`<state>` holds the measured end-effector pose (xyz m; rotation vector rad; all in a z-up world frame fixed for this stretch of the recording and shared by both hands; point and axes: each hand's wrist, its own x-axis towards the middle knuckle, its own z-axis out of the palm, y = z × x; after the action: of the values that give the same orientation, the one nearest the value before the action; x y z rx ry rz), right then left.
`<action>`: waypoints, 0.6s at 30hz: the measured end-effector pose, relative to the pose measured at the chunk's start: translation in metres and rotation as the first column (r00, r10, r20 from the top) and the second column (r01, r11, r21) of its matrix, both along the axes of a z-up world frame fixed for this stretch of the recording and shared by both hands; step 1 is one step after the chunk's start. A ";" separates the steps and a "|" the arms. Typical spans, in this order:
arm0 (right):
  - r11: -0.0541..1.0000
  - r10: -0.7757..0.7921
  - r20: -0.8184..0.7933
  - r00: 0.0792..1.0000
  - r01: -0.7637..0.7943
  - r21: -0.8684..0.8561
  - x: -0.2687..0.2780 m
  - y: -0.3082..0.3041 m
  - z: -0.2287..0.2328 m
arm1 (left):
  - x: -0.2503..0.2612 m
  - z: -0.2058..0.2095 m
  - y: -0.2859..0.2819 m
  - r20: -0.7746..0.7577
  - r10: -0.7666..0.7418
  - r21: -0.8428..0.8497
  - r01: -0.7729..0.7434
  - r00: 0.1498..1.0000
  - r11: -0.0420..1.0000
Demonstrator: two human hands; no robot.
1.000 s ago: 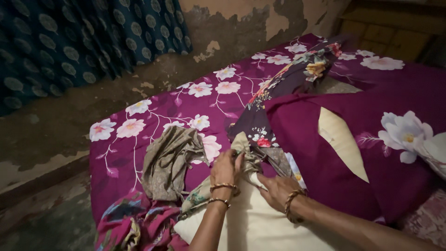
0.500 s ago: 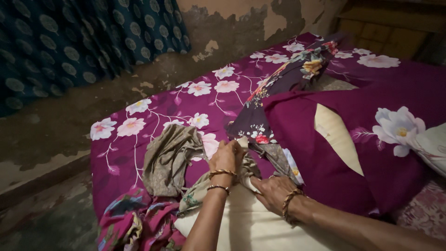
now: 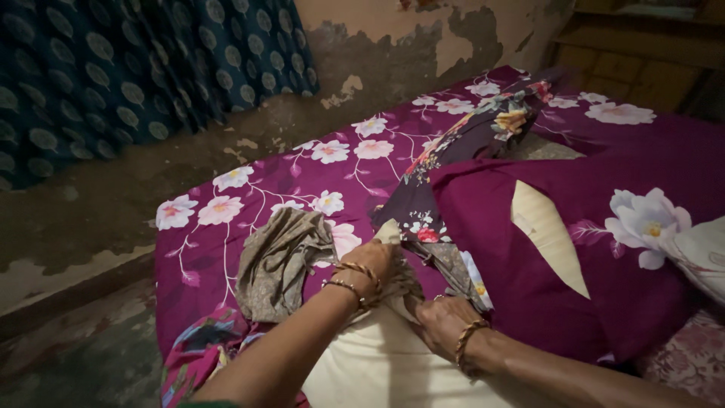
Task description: The person places a pillow on a bed and then puts a floral pillowcase onto it. They adjust the fabric and tuck the edges to fit the pillow.
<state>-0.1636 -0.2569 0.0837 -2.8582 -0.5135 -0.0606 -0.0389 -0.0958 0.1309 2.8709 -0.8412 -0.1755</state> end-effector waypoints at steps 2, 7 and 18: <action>1.000 0.018 0.017 1.000 -0.018 -0.008 0.001 -0.004 -0.002 | 0.000 0.008 -0.002 -0.026 0.013 -0.016 -0.014 1.000 1.000; 0.998 0.033 0.040 0.999 -0.035 0.052 -0.006 -0.003 0.007 | -0.011 -0.004 -0.002 0.082 0.026 -0.048 -0.022 0.996 0.999; 0.997 0.039 0.079 0.996 -0.034 -0.067 -0.012 0.017 0.040 | 0.064 -0.098 -0.013 0.524 0.112 -0.117 -0.059 0.845 0.991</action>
<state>-0.1757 -0.2394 0.1236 -2.9186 -0.5943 -0.1555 0.0256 -0.1091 0.0330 2.8827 -0.7613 0.6848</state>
